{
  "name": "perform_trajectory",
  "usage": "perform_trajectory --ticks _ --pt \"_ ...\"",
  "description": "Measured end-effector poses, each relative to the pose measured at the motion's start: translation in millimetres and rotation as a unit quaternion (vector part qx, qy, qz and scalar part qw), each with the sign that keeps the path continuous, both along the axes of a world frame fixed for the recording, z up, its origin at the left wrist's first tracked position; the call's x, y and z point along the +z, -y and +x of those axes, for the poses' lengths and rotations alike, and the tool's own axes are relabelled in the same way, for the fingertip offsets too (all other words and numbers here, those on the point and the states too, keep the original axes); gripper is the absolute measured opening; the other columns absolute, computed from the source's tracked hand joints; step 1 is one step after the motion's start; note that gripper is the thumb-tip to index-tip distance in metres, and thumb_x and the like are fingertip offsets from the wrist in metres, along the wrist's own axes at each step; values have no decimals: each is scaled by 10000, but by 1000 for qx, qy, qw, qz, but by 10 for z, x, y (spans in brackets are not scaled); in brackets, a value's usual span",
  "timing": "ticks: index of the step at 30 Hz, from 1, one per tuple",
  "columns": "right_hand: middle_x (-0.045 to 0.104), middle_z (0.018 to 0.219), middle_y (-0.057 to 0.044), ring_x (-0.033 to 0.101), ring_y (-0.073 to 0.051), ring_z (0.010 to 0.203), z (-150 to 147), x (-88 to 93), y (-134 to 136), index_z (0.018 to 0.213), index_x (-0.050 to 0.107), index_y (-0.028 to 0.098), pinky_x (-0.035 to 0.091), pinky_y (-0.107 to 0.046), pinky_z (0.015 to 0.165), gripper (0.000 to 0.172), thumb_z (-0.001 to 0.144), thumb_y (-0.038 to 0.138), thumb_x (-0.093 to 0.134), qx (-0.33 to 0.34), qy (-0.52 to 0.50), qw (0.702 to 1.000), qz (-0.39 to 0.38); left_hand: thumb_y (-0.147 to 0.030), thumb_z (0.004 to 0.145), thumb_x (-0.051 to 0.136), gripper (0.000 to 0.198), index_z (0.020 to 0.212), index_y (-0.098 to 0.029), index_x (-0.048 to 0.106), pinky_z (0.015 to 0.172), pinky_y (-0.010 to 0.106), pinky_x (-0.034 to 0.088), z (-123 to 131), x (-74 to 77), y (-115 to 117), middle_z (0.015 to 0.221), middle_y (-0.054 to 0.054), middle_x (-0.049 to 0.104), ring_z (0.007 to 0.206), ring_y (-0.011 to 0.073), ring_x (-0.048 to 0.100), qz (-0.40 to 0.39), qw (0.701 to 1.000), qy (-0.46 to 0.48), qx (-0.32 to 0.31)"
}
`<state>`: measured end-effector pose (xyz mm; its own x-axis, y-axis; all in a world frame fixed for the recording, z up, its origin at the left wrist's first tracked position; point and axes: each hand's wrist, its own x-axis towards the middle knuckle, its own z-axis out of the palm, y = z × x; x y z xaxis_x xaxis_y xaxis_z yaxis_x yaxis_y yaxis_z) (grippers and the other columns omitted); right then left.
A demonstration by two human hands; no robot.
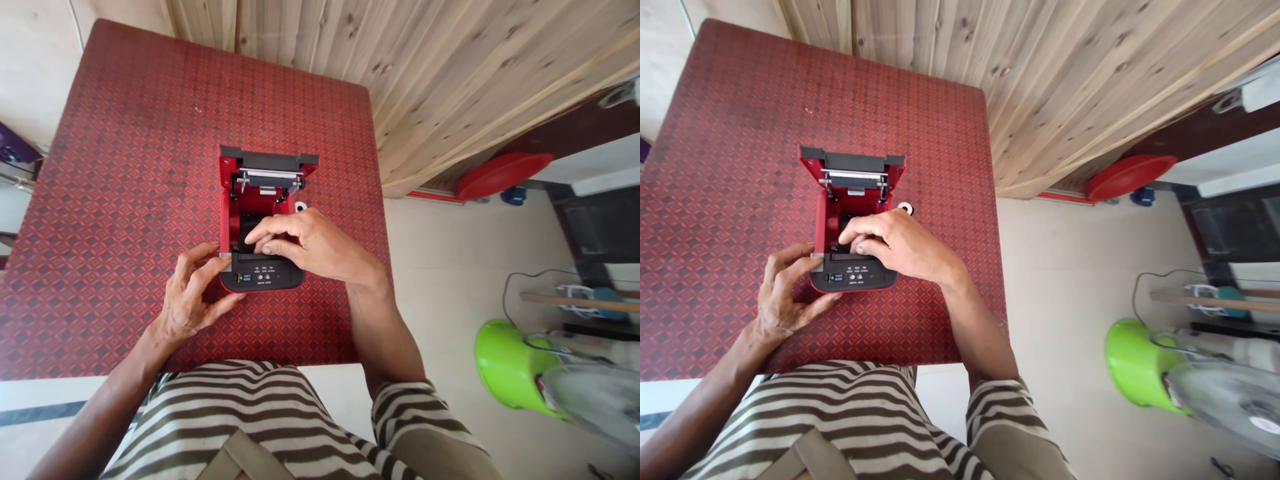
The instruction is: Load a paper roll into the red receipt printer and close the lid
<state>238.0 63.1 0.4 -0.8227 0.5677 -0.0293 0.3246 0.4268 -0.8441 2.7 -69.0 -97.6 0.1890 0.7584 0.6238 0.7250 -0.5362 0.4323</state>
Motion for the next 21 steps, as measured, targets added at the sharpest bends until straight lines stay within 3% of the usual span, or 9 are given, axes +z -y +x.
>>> perform_trajectory --ticks 3,6,15,21 --pt "850 1139 2 786 -133 1039 -2 36 -77 1148 787 227 538 -275 959 284 1025 65 590 57 34 998 19 -400 927 842 686 1506 -198 535 968 355 643 -1 6 -2 1360 172 653 1215 253 704 7 1000 -3 -4" --pt "852 1165 -11 788 -142 1057 -13 64 -106 1162 791 222 538 -281 951 256 1046 102 597 69 56 996 27 -393 928 838 682 1507 -197 535 950 349 641 -3 5 4 1355 174 653 1212 256 703 2 1000 -5 -3" --pt "834 971 5 759 -116 877 -10 65 -89 1035 779 172 519 -242 825 253 958 1 609 15 21 1000 -6 -426 916 845 710 1517 -205 537 899 362 658 -10 8 -13 1363 183 663 1179 271 709 -2 1000 3 -7" --pt "822 903 8 760 -123 815 42 -2 -36 1095 776 160 530 -250 800 154 1012 109 656 -51 -49 997 31 -447 932 824 696 1527 -240 529 871 372 663 3 35 -31 1357 165 676 1161 269 723 -3 1000 8 -11"
